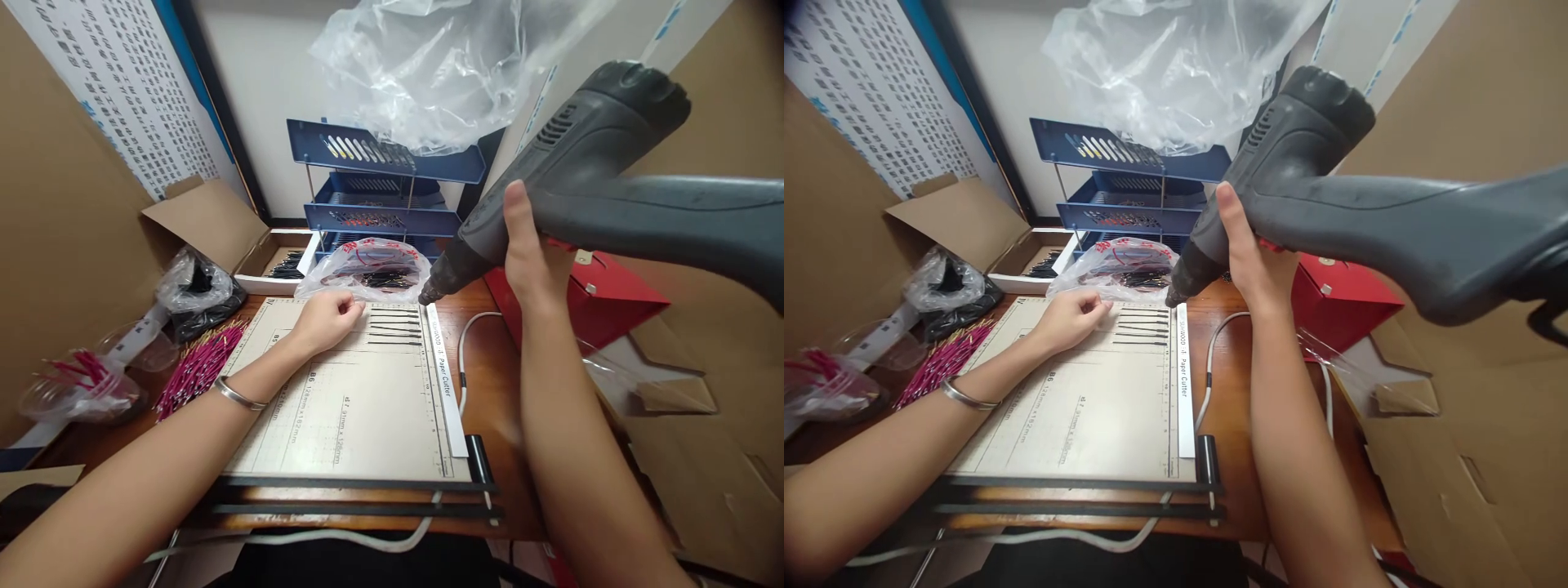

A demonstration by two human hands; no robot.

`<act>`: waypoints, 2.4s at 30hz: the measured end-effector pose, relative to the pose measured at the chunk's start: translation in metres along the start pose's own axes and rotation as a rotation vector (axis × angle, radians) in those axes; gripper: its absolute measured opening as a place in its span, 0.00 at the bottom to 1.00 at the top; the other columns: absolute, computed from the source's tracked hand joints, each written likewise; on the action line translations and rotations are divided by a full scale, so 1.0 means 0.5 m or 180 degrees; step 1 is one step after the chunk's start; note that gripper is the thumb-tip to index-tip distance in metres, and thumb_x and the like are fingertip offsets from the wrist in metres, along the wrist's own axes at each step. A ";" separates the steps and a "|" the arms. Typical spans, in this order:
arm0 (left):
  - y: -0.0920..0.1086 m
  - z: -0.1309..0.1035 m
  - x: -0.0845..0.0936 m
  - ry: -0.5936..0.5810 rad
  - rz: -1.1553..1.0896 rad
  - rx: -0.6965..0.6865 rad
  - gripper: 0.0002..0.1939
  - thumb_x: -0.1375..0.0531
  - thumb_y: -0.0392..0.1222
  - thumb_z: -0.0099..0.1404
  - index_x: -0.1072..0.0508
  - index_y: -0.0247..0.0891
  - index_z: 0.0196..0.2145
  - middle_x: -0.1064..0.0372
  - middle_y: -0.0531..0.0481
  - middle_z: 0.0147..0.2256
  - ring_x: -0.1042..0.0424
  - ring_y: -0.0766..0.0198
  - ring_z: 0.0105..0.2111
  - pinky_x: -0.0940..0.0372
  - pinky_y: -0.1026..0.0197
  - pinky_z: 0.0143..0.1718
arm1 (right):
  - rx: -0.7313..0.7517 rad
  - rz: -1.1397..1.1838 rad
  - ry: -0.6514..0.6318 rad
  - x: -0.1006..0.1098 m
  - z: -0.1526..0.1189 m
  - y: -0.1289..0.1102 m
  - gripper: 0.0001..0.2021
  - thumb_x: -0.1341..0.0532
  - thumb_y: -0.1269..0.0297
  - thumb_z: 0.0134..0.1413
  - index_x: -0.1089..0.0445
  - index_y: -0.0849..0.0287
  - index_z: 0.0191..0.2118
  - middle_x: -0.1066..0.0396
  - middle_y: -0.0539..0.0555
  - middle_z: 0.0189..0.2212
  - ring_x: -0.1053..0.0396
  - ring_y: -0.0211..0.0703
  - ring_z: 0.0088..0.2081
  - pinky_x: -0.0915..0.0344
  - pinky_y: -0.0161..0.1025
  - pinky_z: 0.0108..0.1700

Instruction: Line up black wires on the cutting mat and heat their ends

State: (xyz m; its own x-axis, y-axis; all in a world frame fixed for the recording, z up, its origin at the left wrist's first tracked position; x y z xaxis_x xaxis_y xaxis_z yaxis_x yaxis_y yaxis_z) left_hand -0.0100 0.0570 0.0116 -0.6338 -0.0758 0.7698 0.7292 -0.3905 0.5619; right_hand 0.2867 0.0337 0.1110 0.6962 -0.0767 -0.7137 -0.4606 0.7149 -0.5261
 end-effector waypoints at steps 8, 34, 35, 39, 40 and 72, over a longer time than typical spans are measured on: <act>-0.008 0.003 0.009 -0.0057 -0.0033 -0.0047 0.22 0.40 0.51 0.70 0.35 0.42 0.19 0.37 0.53 0.18 0.39 0.61 0.24 0.48 0.56 0.32 | 0.0102 -0.0165 -0.0232 -0.001 -0.002 0.002 0.14 0.33 0.81 0.64 0.20 0.55 0.48 0.19 0.52 0.56 0.40 0.49 0.79 0.24 0.48 0.68; -0.019 0.006 0.006 -0.0218 -0.0020 0.0104 0.22 0.40 0.53 0.69 0.34 0.42 0.20 0.37 0.52 0.20 0.39 0.61 0.25 0.49 0.55 0.33 | -0.0431 -0.0470 -0.0493 0.016 0.031 0.019 0.15 0.30 0.75 0.66 0.22 0.51 0.54 0.20 0.49 0.60 0.41 0.47 0.80 0.27 0.51 0.74; -0.019 0.006 0.008 -0.0195 -0.0030 0.0106 0.21 0.40 0.53 0.69 0.33 0.42 0.20 0.37 0.52 0.20 0.39 0.60 0.25 0.49 0.55 0.33 | -0.0501 -0.0429 -0.0509 0.017 0.035 0.023 0.16 0.30 0.75 0.67 0.22 0.50 0.55 0.20 0.48 0.60 0.42 0.46 0.80 0.27 0.51 0.74; -0.018 0.006 0.009 -0.0145 -0.0041 0.0125 0.21 0.40 0.52 0.69 0.33 0.42 0.21 0.37 0.52 0.20 0.39 0.60 0.25 0.48 0.55 0.33 | -0.0270 -0.0621 -0.0420 0.003 0.020 0.020 0.18 0.28 0.76 0.64 0.22 0.47 0.53 0.20 0.45 0.60 0.43 0.43 0.80 0.29 0.48 0.76; -0.016 0.006 0.008 -0.0147 -0.0017 0.0123 0.22 0.40 0.53 0.69 0.33 0.42 0.21 0.37 0.52 0.20 0.39 0.60 0.25 0.48 0.55 0.33 | -0.0121 -0.0785 -0.0333 -0.003 0.012 0.015 0.17 0.26 0.75 0.62 0.22 0.48 0.52 0.20 0.45 0.60 0.42 0.42 0.80 0.31 0.47 0.77; 0.001 0.028 0.015 0.0750 -0.0024 0.0658 0.21 0.37 0.46 0.68 0.36 0.41 0.19 0.38 0.54 0.20 0.40 0.62 0.26 0.48 0.56 0.34 | 0.0233 -0.2296 -0.0890 -0.027 -0.006 -0.032 0.29 0.27 0.47 0.65 0.25 0.53 0.66 0.29 0.50 0.72 0.41 0.51 0.80 0.51 0.52 0.85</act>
State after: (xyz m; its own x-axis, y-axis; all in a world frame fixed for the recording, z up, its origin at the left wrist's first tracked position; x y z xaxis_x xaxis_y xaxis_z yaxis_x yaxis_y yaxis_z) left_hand -0.0107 0.0691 0.0220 -0.6641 -0.2935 0.6876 0.7460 -0.1988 0.6356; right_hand 0.2828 0.0213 0.1275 0.9275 -0.3694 -0.0580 0.1901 0.5995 -0.7775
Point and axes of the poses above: each hand's wrist, its own z-axis towards the middle knuckle, its own x-axis out of the back of the hand, y = z × x, the point moved 5 cm from there along z, towards the middle knuckle
